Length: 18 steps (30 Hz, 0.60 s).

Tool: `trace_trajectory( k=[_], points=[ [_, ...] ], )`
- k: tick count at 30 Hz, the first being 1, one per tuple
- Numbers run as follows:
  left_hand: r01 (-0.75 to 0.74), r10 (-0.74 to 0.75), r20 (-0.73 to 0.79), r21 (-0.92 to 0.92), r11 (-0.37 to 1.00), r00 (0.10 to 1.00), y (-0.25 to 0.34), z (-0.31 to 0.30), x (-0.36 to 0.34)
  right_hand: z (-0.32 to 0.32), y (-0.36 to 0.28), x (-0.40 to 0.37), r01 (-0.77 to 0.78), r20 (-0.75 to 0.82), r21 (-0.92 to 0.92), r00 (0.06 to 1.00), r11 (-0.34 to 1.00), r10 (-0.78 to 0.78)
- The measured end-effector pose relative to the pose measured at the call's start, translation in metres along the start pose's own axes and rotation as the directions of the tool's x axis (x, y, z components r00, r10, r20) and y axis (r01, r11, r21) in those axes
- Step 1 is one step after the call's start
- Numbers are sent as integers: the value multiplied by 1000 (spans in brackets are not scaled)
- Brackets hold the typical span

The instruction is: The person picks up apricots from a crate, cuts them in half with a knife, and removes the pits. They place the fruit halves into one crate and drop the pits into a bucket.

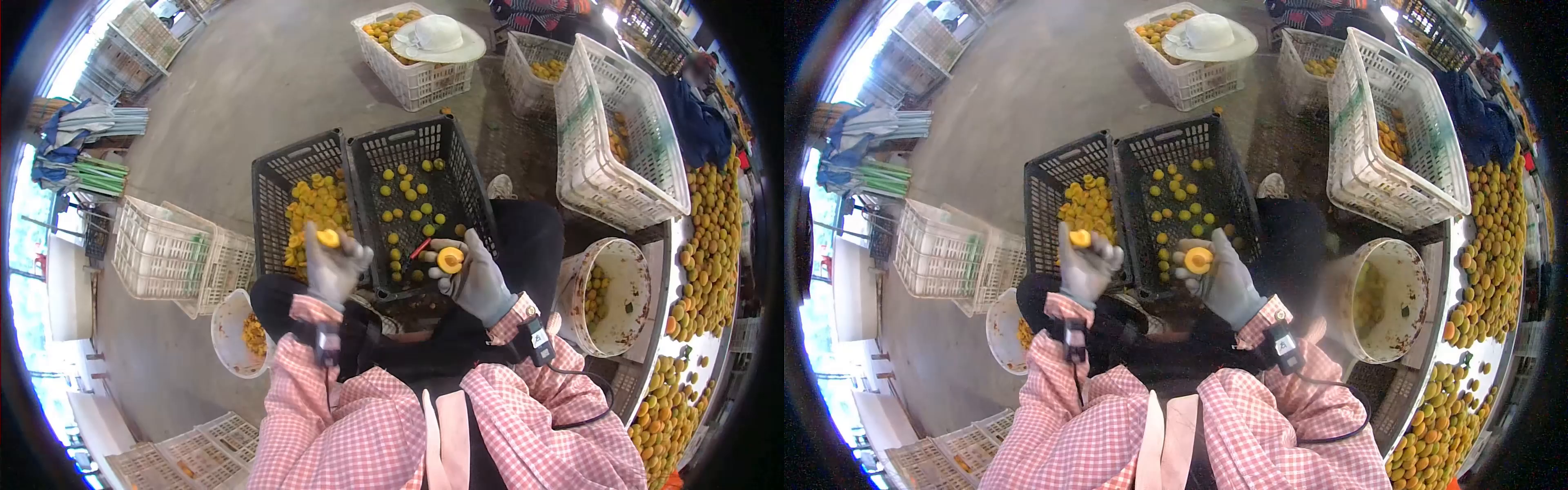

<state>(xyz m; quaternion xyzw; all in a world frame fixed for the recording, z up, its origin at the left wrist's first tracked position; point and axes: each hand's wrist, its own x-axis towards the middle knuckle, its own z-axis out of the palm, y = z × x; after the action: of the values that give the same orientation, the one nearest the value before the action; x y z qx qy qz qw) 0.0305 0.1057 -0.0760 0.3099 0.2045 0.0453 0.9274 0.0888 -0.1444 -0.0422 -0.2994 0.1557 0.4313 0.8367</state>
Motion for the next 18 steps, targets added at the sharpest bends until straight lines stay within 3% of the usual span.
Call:
trace_trajectory(
  k=[1,3,4,5,6,7,9,13,15,16,17,18],
  points=[
    [-28,24,-170,-22,999,985,8,-22,7,2,1,-1,-5,0,-2,1000,1000,5],
    [-5,-21,-315,-82,997,949,22,-49,11,3,4,-1,36,10,-35,999,999,-36],
    [-8,9,-310,3,1000,951,24,-55,9,-3,4,3,30,8,-37,1000,999,-29],
    [-8,7,-318,0,1000,948,22,-57,8,-17,5,11,86,-10,-168,996,982,-89],
    [32,2,-283,117,993,959,18,-59,9,-32,5,19,138,-19,-295,988,945,-150],
    [69,-9,-248,233,970,969,13,-59,9,-47,0,29,122,-45,-281,989,952,-140],
    [101,-51,-219,223,969,974,10,-46,7,-66,-12,55,48,-268,-294,954,954,-131],
    [230,-183,-194,260,938,964,3,-37,17,-99,-15,114,-85,-340,-384,939,919,-55],
    [276,-240,-151,293,916,959,3,-36,20,-126,-1,155,-244,-258,-794,965,557,56],
    [292,-265,-132,270,918,955,2,-40,23,-135,13,173,-131,-133,-933,991,336,17],
    [302,-273,-140,265,916,952,1,-46,25,-134,22,188,-63,-63,-998,996,-10,58],
    [314,-298,-101,259,914,949,0,-53,27,-137,30,194,-98,-121,-970,988,-222,96]
  ],
)
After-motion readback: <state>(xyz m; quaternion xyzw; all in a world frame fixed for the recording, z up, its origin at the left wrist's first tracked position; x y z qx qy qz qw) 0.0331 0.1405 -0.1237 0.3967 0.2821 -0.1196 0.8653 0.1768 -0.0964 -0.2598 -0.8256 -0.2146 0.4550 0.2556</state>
